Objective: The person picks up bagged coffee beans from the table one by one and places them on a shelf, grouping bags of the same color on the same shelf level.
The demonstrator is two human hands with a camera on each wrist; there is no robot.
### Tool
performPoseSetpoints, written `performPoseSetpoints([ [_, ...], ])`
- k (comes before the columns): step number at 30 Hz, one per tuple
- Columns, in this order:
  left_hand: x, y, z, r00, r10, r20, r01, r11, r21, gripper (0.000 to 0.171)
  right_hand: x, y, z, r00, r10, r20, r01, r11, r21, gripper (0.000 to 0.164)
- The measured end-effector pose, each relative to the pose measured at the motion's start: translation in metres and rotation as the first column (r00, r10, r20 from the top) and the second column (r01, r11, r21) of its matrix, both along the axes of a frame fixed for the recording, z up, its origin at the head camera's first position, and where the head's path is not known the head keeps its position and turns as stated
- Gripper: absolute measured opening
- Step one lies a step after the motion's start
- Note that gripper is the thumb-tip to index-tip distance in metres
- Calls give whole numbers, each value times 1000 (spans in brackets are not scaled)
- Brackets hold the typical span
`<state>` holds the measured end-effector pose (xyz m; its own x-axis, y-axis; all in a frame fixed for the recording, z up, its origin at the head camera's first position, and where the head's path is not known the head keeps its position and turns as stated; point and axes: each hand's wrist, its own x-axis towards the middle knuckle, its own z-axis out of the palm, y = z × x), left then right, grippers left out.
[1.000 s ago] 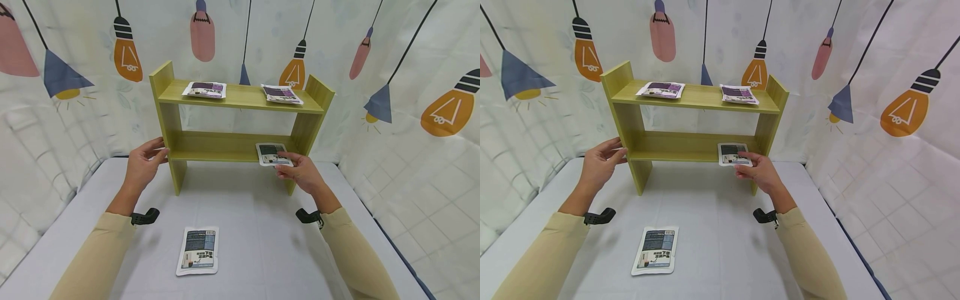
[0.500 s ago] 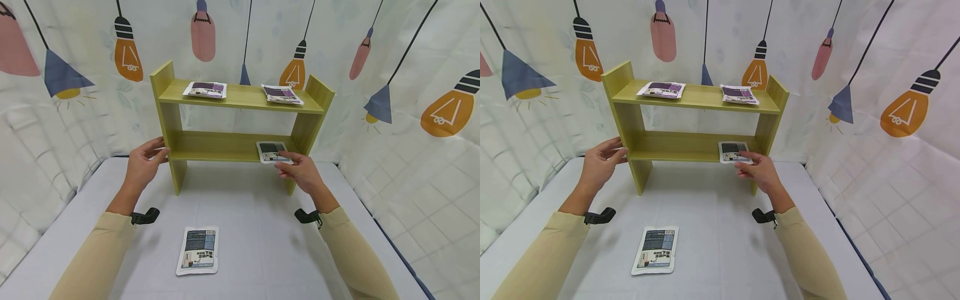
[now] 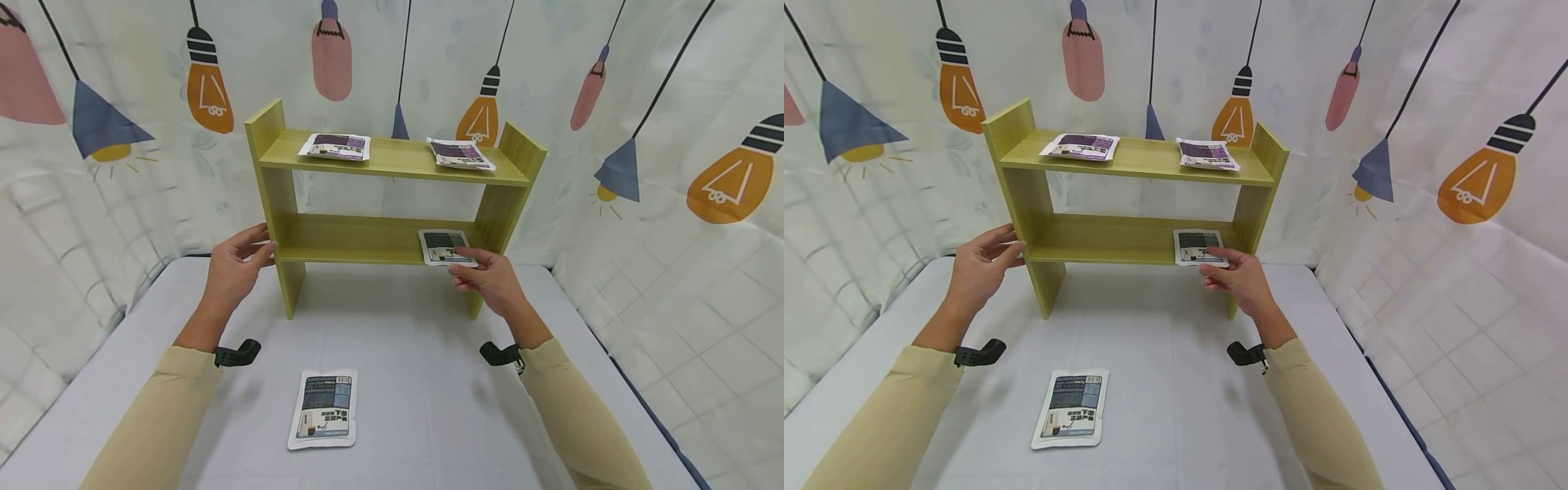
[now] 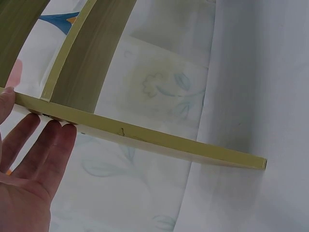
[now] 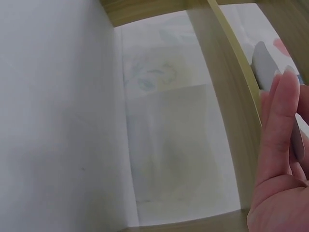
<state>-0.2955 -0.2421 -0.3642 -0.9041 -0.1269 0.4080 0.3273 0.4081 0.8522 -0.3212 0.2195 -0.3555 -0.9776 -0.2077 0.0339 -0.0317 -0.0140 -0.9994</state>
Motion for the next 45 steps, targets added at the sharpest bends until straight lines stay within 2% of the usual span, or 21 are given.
performPoseSetpoints([
  [7,-1,0,-1,1000,1,3,-1,1000,-1,52,0,2,0,1000,6,-1,-6,1000,3,60],
  [27,0,0,-1,1000,5,-1,-5,1000,-4,53,-1,-5,6,996,-85,6,84,993,83,53],
  [45,0,1,0,1000,8,-2,-8,1000,-6,53,1,-11,12,995,-102,4,101,988,117,51],
])
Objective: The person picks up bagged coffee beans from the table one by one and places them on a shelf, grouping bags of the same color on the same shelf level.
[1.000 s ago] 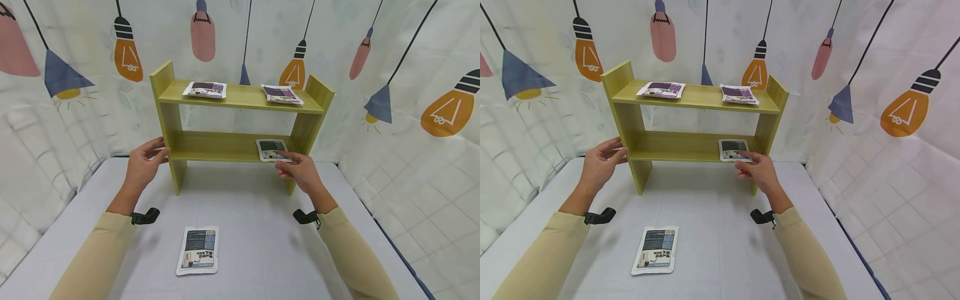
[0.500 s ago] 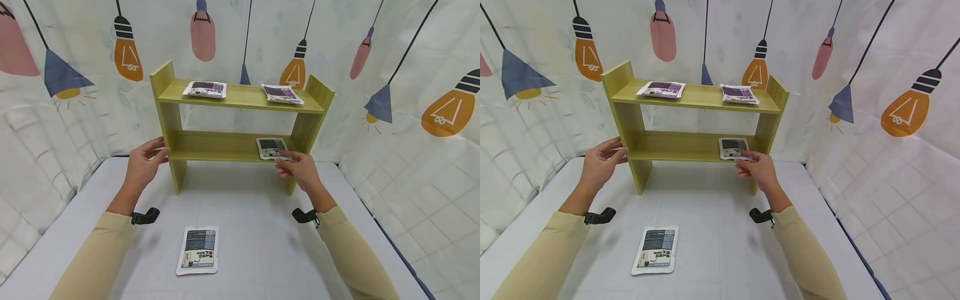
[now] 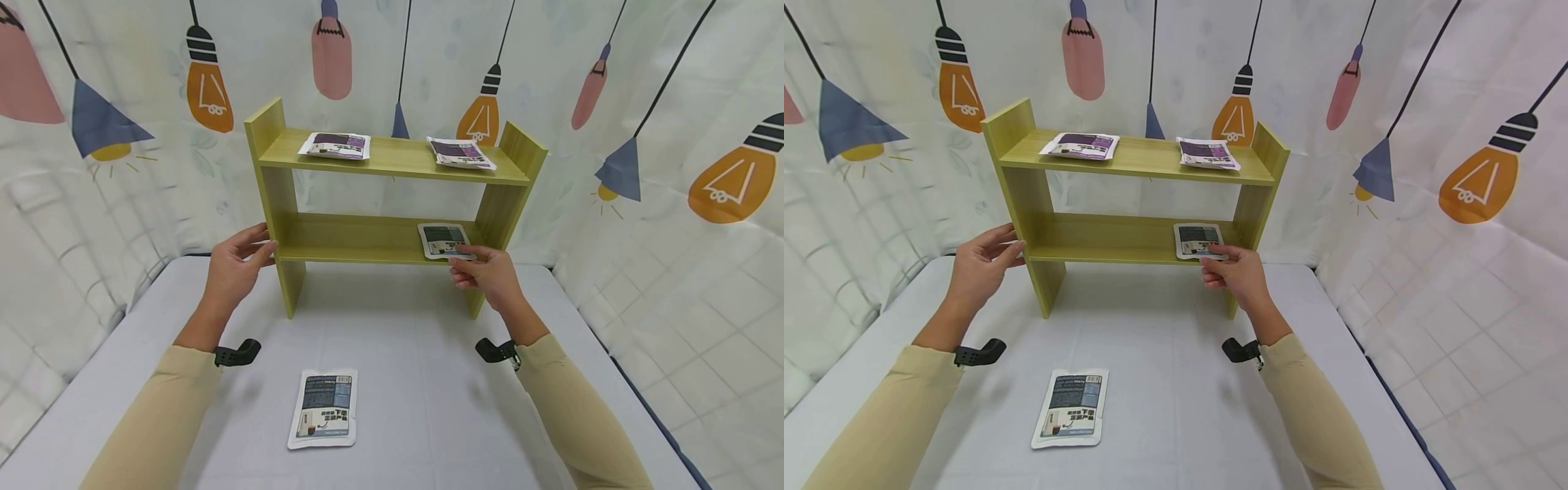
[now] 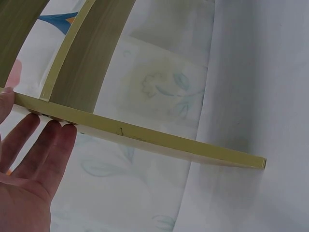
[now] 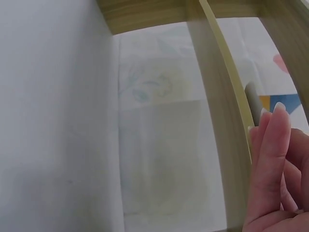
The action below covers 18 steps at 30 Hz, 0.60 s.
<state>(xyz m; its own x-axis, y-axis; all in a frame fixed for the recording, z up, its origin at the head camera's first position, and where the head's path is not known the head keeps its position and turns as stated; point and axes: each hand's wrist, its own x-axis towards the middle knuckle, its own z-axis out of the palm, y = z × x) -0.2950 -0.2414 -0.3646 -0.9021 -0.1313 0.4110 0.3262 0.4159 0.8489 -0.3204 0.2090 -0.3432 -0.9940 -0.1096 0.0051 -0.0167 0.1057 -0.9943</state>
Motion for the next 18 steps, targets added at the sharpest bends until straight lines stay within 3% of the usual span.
performPoseSetpoints([
  [18,-1,-1,-2,1000,-4,6,4,1000,10,52,1,-1,5,1000,-14,21,14,1000,-12,50],
])
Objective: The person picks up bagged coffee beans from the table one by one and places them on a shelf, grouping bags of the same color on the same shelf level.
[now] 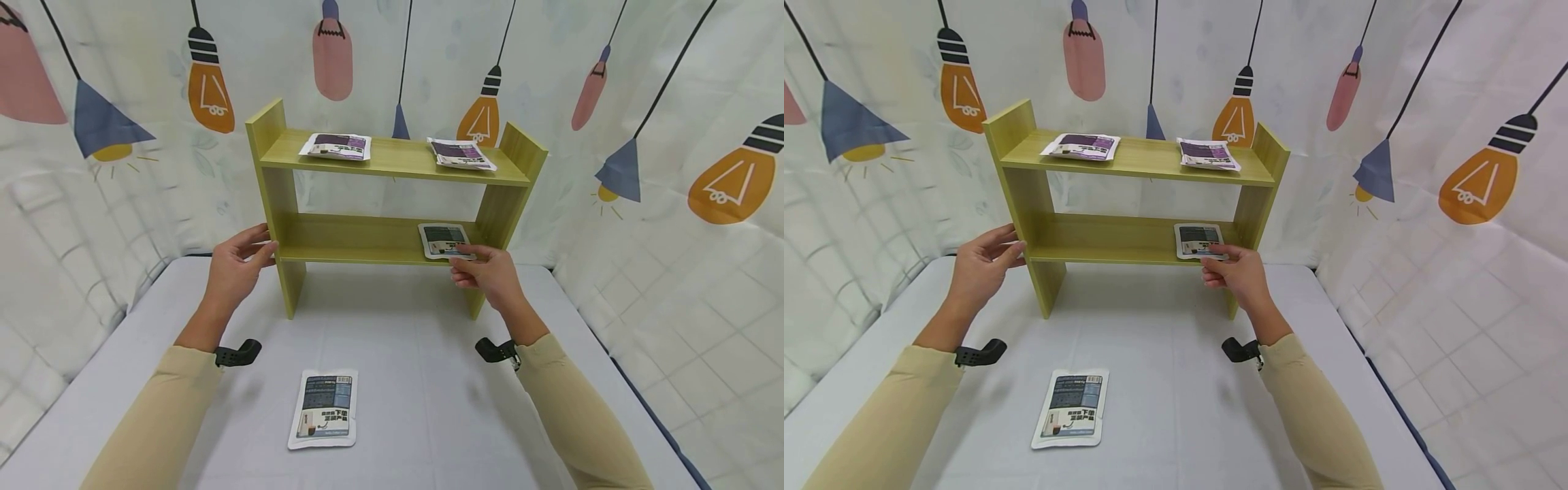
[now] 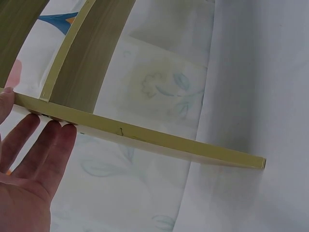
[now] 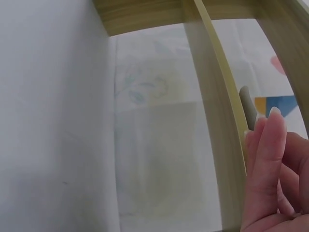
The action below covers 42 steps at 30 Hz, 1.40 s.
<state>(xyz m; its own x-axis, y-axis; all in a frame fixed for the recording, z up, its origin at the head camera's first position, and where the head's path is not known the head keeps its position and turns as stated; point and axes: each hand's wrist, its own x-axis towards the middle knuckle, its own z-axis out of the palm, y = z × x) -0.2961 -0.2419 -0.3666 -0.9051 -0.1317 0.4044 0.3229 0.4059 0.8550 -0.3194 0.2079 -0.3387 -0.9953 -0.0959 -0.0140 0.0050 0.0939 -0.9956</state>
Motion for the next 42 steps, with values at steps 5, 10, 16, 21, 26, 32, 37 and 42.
performPoseSetpoints([
  [5,0,-1,-1,1000,3,1,-3,1000,-1,52,0,1,1,1000,6,2,-6,1000,14,51],
  [10,0,-1,0,1000,-2,4,2,1000,1,53,0,0,2,1000,7,6,-8,1000,10,51],
  [16,0,-1,0,1000,1,12,-1,1000,-1,54,1,-3,1,1000,2,-4,-2,1000,-5,49],
  [21,0,-1,-1,1000,5,13,-5,1000,-4,54,6,-8,-4,999,5,-36,-6,1000,-2,48],
  [26,0,-1,-1,1000,4,7,-4,1000,-4,54,12,-15,-12,997,3,-80,-4,1000,-18,46],
  [32,0,0,0,1000,3,1,-3,1000,0,54,19,-23,-20,993,-14,-119,8,999,-51,46],
  [37,1,0,0,1000,3,-1,-3,1000,-2,53,28,-30,-26,991,-11,-132,1,997,-77,45],
  [42,1,0,0,1000,6,1,-6,1000,0,53,39,-41,-34,992,-11,-127,-1,996,-91,42],
])
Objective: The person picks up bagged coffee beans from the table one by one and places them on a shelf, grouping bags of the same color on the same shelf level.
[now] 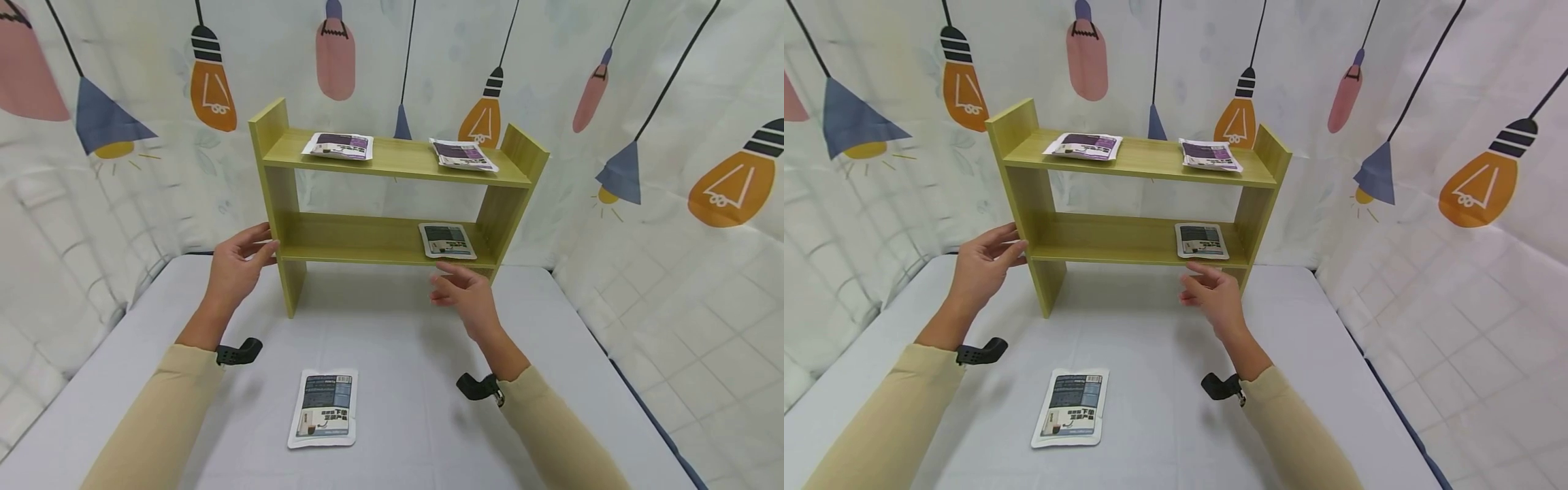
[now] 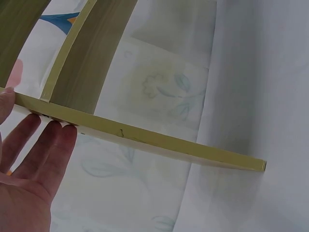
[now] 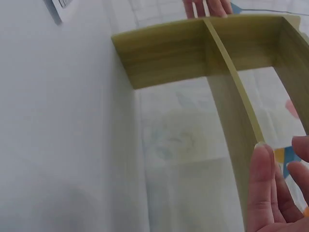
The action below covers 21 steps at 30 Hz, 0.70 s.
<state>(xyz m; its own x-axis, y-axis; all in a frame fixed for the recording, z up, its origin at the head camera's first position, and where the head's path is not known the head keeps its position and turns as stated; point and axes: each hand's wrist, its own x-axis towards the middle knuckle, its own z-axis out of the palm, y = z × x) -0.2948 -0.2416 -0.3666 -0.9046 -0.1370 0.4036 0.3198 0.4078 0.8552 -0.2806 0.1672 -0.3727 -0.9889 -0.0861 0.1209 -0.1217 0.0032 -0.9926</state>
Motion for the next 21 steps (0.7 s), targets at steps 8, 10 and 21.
performPoseSetpoints([
  [8,0,-1,0,1000,2,17,-2,1000,4,54,18,-22,-23,999,41,34,-42,999,30,38],
  [10,0,-1,0,1000,5,23,-6,1000,3,54,23,-28,-29,997,61,44,-63,997,35,37],
  [21,-1,-1,-1,1000,13,21,-13,1000,1,53,45,-49,-51,991,119,57,-123,990,65,34],
])
